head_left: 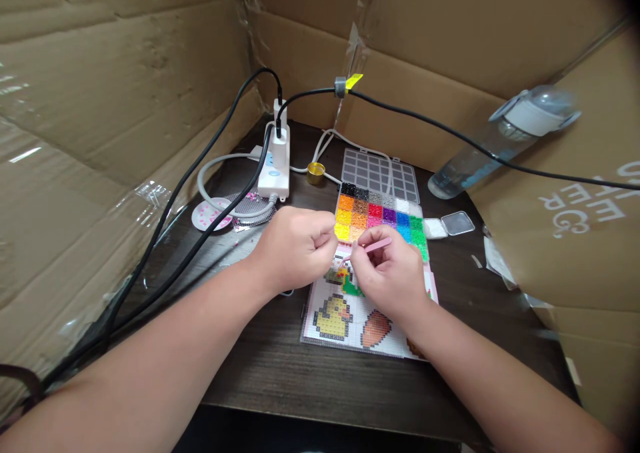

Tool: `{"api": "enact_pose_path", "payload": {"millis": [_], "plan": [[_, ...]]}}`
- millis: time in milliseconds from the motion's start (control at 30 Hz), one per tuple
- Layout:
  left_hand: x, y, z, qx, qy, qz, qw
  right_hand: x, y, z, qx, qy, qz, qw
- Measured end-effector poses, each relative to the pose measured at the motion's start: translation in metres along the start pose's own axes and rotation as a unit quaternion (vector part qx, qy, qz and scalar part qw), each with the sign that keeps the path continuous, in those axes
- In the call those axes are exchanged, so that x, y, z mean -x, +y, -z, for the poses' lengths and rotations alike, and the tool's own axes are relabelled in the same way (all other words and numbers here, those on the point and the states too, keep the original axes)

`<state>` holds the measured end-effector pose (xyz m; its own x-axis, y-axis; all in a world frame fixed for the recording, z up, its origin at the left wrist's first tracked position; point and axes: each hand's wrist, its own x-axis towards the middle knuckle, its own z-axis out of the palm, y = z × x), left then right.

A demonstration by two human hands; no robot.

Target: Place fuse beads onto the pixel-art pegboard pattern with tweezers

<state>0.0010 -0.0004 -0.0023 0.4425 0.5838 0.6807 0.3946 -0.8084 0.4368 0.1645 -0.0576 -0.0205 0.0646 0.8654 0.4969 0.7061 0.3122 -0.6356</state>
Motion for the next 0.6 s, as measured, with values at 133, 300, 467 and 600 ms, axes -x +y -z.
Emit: {"api": "enact_pose_path", "payload": {"millis": [133, 300, 467, 600], "plan": [[-0.0003, 0.0003, 0.0002, 0.000, -0.004, -0.001, 1.000, 0.0011, 0.0012, 0.0001, 0.014, -0.009, -0.002, 1.000], [-0.0011, 0.0010, 0.0006, -0.001, -0.002, -0.003, 1.000, 0.0024, 0.0005, 0.0006, 0.021, -0.011, 0.003, 1.000], [-0.0012, 0.0008, 0.0009, -0.003, -0.004, -0.001, 1.000, 0.0021, 0.0013, 0.0000, 0.019, -0.018, 0.011, 1.000], [-0.0012, 0.0007, 0.0006, -0.001, -0.004, -0.002, 1.000, 0.0029, 0.0025, -0.0008, 0.007, -0.025, 0.024, 0.999]]}}
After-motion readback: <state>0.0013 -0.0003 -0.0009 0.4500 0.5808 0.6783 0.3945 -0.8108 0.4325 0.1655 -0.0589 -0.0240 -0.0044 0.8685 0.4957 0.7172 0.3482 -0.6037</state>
